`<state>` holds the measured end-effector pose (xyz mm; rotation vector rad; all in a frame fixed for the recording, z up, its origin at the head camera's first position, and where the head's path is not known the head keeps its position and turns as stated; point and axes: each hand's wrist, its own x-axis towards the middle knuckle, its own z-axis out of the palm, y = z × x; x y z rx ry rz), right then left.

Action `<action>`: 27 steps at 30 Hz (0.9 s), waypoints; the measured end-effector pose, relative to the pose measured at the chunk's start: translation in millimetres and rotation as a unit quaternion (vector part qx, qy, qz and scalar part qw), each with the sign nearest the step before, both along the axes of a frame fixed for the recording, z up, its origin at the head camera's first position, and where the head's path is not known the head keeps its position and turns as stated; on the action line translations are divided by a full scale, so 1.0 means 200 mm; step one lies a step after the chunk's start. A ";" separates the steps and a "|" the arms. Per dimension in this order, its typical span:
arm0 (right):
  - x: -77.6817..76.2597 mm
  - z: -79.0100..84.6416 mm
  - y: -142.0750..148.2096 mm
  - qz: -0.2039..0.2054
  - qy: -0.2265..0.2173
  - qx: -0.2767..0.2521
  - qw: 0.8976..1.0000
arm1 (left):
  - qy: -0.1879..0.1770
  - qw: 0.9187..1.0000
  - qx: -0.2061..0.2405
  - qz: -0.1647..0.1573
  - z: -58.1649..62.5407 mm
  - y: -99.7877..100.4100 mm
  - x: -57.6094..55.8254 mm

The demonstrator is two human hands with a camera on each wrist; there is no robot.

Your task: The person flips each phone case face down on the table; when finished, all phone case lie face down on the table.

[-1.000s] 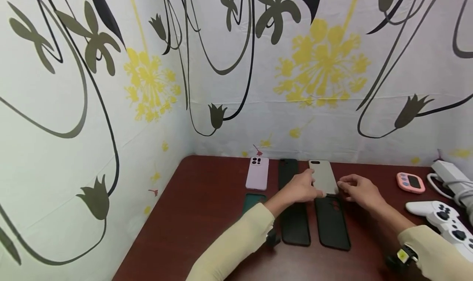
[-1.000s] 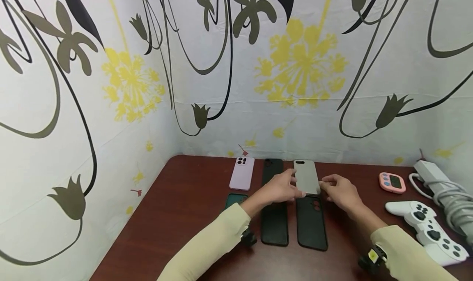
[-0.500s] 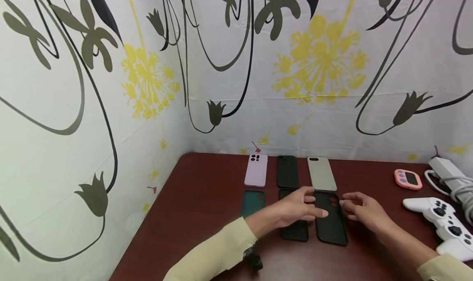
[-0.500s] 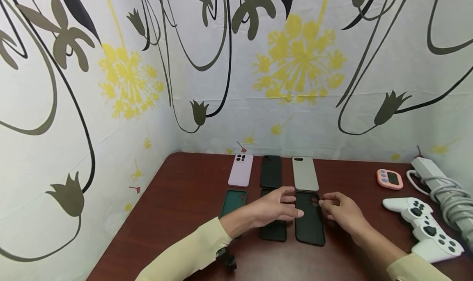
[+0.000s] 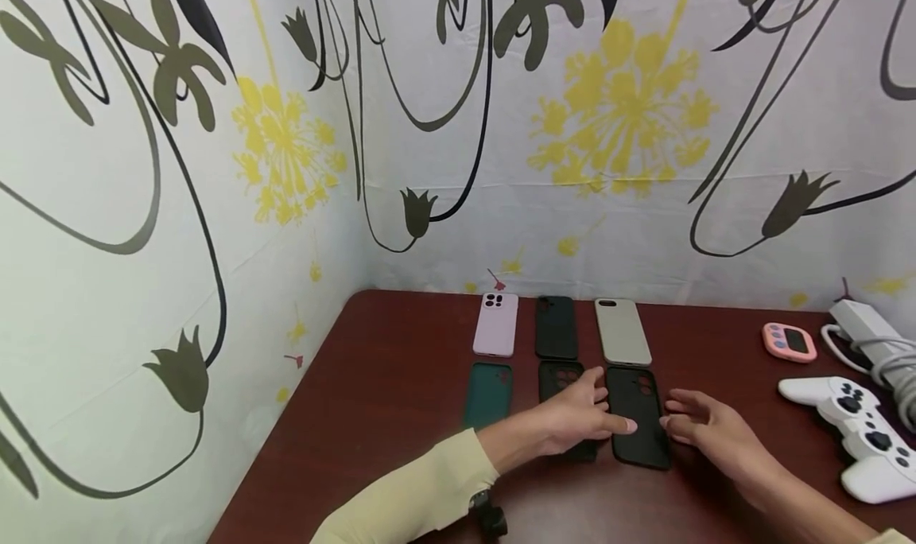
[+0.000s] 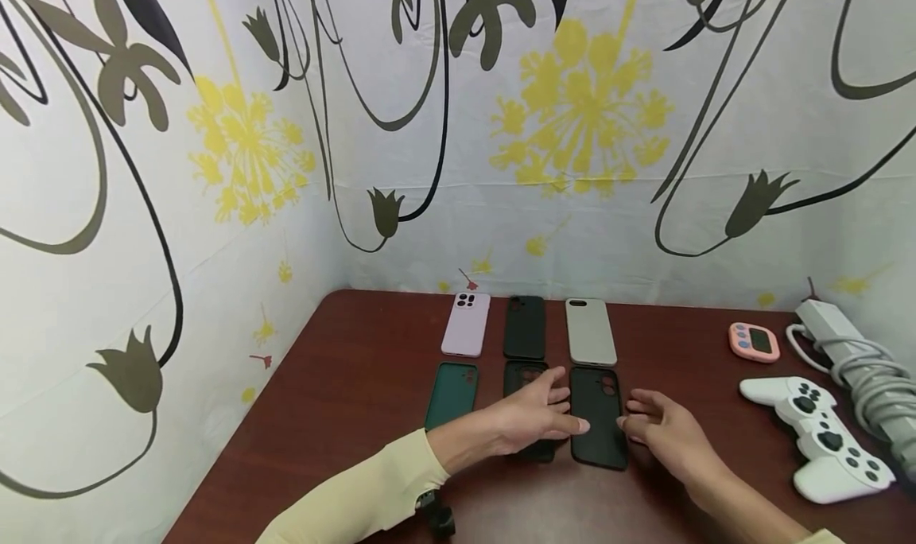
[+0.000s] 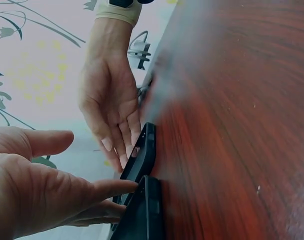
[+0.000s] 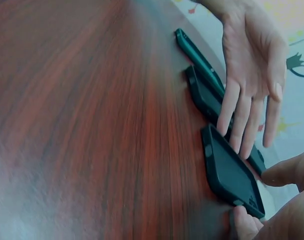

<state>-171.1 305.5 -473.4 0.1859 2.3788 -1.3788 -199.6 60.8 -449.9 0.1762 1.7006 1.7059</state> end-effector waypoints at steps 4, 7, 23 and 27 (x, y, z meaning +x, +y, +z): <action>0.02 0.01 -0.02 0.019 -0.015 0.013 1.000 | -0.005 1.000 0.005 0.013 0.00 0.02 0.01; 0.04 0.02 -0.03 0.027 -0.032 0.004 0.999 | -0.007 1.000 0.007 0.014 0.00 0.03 0.03; 0.05 0.02 0.00 -0.011 -0.036 0.006 0.999 | -0.025 0.999 -0.006 0.020 0.01 0.08 0.04; 0.03 0.00 0.04 -0.054 -0.030 -0.024 0.998 | -0.037 0.999 -0.004 0.023 0.02 0.13 0.04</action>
